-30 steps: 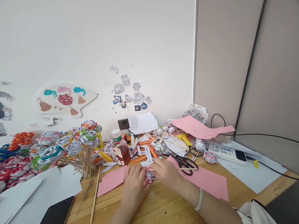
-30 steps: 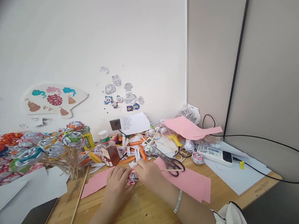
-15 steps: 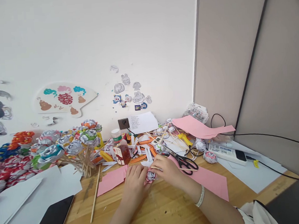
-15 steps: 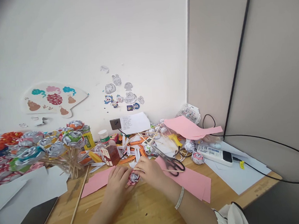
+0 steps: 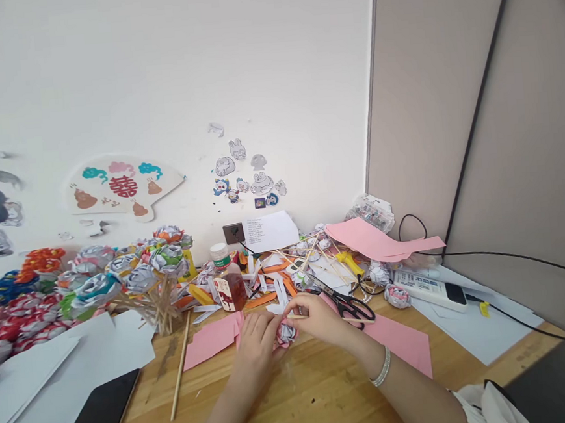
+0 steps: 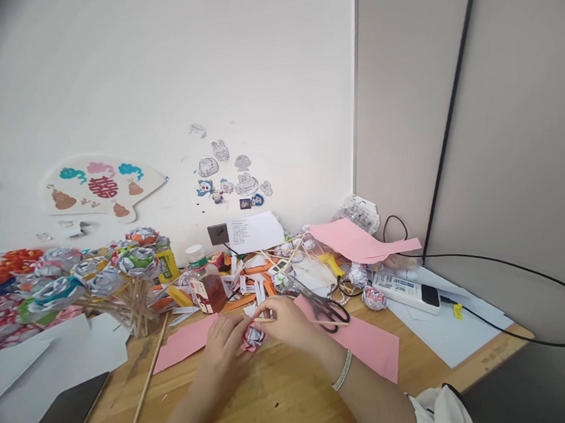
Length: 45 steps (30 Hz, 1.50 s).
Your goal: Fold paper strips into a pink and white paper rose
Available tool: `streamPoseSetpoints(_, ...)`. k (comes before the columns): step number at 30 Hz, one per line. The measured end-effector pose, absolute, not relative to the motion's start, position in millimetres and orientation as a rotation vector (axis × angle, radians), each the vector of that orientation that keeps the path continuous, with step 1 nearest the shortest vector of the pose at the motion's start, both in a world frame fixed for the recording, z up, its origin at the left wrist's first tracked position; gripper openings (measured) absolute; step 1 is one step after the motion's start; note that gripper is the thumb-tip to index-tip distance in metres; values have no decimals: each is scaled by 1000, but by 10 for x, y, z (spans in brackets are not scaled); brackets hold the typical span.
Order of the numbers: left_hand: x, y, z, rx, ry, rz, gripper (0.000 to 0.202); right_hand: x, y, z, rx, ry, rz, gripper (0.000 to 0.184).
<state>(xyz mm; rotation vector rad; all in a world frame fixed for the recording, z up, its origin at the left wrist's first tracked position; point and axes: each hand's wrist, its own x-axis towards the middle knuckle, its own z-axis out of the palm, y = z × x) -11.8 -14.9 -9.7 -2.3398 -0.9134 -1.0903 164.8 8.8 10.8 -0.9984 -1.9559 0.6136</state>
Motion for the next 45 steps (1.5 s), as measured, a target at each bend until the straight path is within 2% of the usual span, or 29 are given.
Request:
streamPoseSetpoints(8, -114, -130, -116, -2335, -979, -1088, 24, 1622, 97, 70, -1048, -1935, 534, 7)
streamPoseSetpoints(12, -129, -92, -142, -2313, -1080, -1114, 21, 1654, 158, 44, -1087, -1847, 455, 12)
streamPoseSetpoints(17, -153, -30, -180, -2299, -1307, -1238, 26, 1718, 246, -28, -1180, -1819, 257, 8)
streamPoseSetpoints(25, -178, 42, -216, -2273, -1615, -1526, 36, 1681, 198, -70, -1372, -2139, -154, 12)
streamPoseSetpoints(33, -255, 124, -286, -2104, -1710, -1643, 37, 1696, 342, -253, -1336, -2053, -86, 26)
streamPoseSetpoints(36, -261, 114, -283, -2088, -1763, -1613, 35, 1678, 257, -86, -1154, -1937, 88, 19)
streamPoseSetpoints(40, -257, 104, -301, -2124, -1744, -1571, 31, 1693, -133, 491, -747, -1795, 336, 13)
streamPoseSetpoints(43, -253, 97, -305, -2151, -1774, -1479, 29, 1688, -429, 915, -443, -1819, 350, 19)
streamPoseSetpoints(45, -250, 90, -298, -2153, -1791, -1420, 28, 1623, -487, 1032, -325, -1820, 240, 22)
